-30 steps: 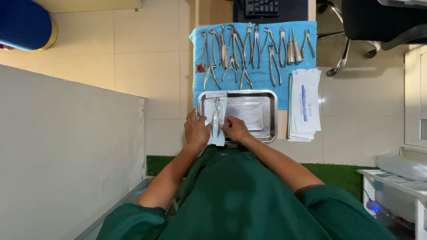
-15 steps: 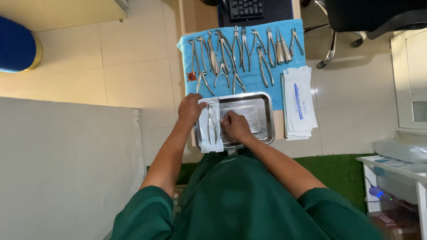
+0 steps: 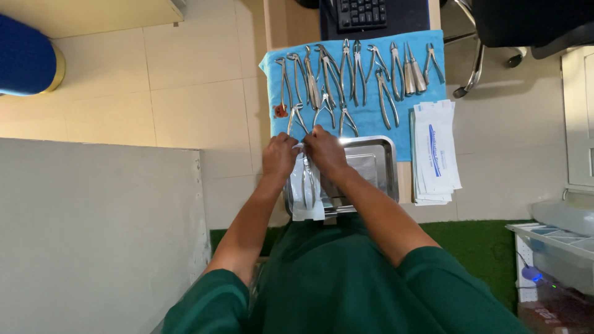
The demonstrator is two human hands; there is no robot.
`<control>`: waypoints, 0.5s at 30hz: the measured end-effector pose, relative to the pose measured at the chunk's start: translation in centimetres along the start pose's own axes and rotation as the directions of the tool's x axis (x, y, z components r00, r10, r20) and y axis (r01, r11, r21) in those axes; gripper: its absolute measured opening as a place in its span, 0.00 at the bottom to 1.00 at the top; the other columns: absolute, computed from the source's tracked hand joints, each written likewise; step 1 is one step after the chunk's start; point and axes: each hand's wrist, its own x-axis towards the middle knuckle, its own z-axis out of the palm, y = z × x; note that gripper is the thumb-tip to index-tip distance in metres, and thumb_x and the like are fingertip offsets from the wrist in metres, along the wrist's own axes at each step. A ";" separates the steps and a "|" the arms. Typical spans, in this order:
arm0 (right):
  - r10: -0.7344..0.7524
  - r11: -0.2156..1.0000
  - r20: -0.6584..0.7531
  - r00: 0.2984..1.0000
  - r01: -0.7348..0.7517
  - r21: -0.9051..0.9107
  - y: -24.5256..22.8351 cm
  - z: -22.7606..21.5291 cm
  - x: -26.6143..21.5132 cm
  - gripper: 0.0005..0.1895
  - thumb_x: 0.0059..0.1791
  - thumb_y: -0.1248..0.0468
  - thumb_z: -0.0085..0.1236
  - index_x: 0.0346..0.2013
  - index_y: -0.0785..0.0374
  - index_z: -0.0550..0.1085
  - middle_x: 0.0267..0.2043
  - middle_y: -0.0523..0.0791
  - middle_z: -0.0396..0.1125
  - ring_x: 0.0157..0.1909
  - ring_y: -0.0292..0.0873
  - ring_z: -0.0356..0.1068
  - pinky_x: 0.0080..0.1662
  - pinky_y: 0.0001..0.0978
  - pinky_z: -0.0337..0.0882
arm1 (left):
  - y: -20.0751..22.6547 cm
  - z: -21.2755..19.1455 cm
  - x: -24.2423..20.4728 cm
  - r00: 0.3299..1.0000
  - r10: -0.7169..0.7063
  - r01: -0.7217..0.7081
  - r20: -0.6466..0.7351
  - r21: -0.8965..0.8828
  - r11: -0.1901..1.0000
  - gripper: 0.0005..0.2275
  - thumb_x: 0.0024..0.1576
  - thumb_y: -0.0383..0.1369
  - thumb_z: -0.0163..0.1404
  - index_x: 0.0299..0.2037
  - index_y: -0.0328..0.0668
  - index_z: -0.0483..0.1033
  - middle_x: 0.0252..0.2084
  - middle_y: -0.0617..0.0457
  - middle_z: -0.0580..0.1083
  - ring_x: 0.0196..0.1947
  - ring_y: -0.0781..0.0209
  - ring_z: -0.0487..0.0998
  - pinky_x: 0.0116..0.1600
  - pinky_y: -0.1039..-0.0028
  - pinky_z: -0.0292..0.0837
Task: The person places dental forceps into sterilization pouches one by one, seals the pouches, and arranges the packaged tools on a metal tray.
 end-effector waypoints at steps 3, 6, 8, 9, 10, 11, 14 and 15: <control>-0.116 0.986 -0.001 0.993 0.115 -0.119 0.3 0.5 0.2 0.06 0.44 0.62 0.63 0.33 0.60 0.75 0.38 0.48 0.65 0.41 0.53 0.71 0.41 0.48 0.70 | -0.9 1.0 -0.1 0.990 0.131 -0.130 -0.056 0.030 0.991 0.05 0.50 0.32 0.60 0.32 0.44 0.80 0.38 0.52 0.74 0.43 0.50 0.76 0.45 0.59 0.74; -0.160 0.965 0.002 0.987 0.157 -0.210 0.9 1.3 -0.1 0.05 0.45 0.63 0.62 0.32 0.59 0.75 0.38 0.46 0.66 0.42 0.51 0.70 0.42 0.47 0.68 | -0.8 0.3 0.0 0.985 0.167 -0.167 -0.032 0.012 0.986 0.05 0.51 0.31 0.60 0.31 0.42 0.77 0.37 0.51 0.73 0.43 0.50 0.76 0.46 0.60 0.74; -0.156 0.962 0.008 0.988 0.154 -0.225 0.9 0.8 -0.3 0.05 0.45 0.63 0.62 0.33 0.60 0.75 0.38 0.46 0.67 0.43 0.50 0.70 0.43 0.47 0.68 | -1.5 0.4 0.1 0.986 0.166 -0.166 -0.019 -0.021 0.986 0.05 0.51 0.30 0.60 0.32 0.41 0.77 0.37 0.50 0.73 0.43 0.48 0.76 0.46 0.59 0.73; -0.151 0.959 0.013 0.988 0.150 -0.240 0.9 0.5 -0.5 0.05 0.46 0.64 0.61 0.33 0.60 0.75 0.38 0.46 0.67 0.43 0.50 0.70 0.43 0.47 0.67 | -1.8 0.4 0.2 0.986 0.167 -0.168 -0.008 -0.052 0.984 0.05 0.51 0.30 0.60 0.32 0.41 0.76 0.37 0.49 0.72 0.43 0.47 0.76 0.46 0.59 0.73; -0.150 0.959 0.013 0.989 0.149 -0.240 1.1 0.0 -0.7 0.05 0.46 0.64 0.61 0.33 0.60 0.75 0.38 0.46 0.67 0.43 0.50 0.70 0.43 0.47 0.67 | -2.2 0.4 0.2 0.986 0.168 -0.168 -0.007 -0.053 0.984 0.05 0.51 0.30 0.60 0.32 0.41 0.76 0.37 0.49 0.72 0.43 0.47 0.76 0.46 0.59 0.73; -0.151 0.959 0.026 0.988 0.153 -0.240 1.4 -0.4 -0.9 0.04 0.45 0.65 0.60 0.33 0.60 0.75 0.38 0.46 0.67 0.44 0.50 0.70 0.44 0.47 0.67 | -2.5 0.4 0.2 0.987 0.163 -0.162 0.000 -0.093 0.982 0.04 0.52 0.28 0.59 0.33 0.40 0.76 0.38 0.48 0.72 0.43 0.46 0.76 0.47 0.58 0.73; -0.150 0.963 0.039 0.988 0.155 -0.219 1.5 -1.6 -1.3 0.05 0.45 0.67 0.59 0.35 0.61 0.75 0.38 0.47 0.67 0.45 0.50 0.69 0.45 0.47 0.67 | -2.6 -0.1 0.3 0.989 0.149 -0.144 0.023 -0.155 0.977 0.02 0.54 0.25 0.56 0.34 0.40 0.76 0.39 0.47 0.73 0.44 0.44 0.76 0.48 0.57 0.73; -0.150 0.968 0.039 0.988 0.155 -0.197 1.5 -2.0 -1.4 0.06 0.45 0.68 0.58 0.36 0.61 0.76 0.39 0.47 0.67 0.45 0.51 0.69 0.45 0.47 0.67 | -2.5 -0.2 0.3 0.990 0.138 -0.129 0.039 -0.176 0.976 0.02 0.54 0.24 0.55 0.35 0.39 0.76 0.40 0.46 0.73 0.44 0.43 0.76 0.48 0.57 0.73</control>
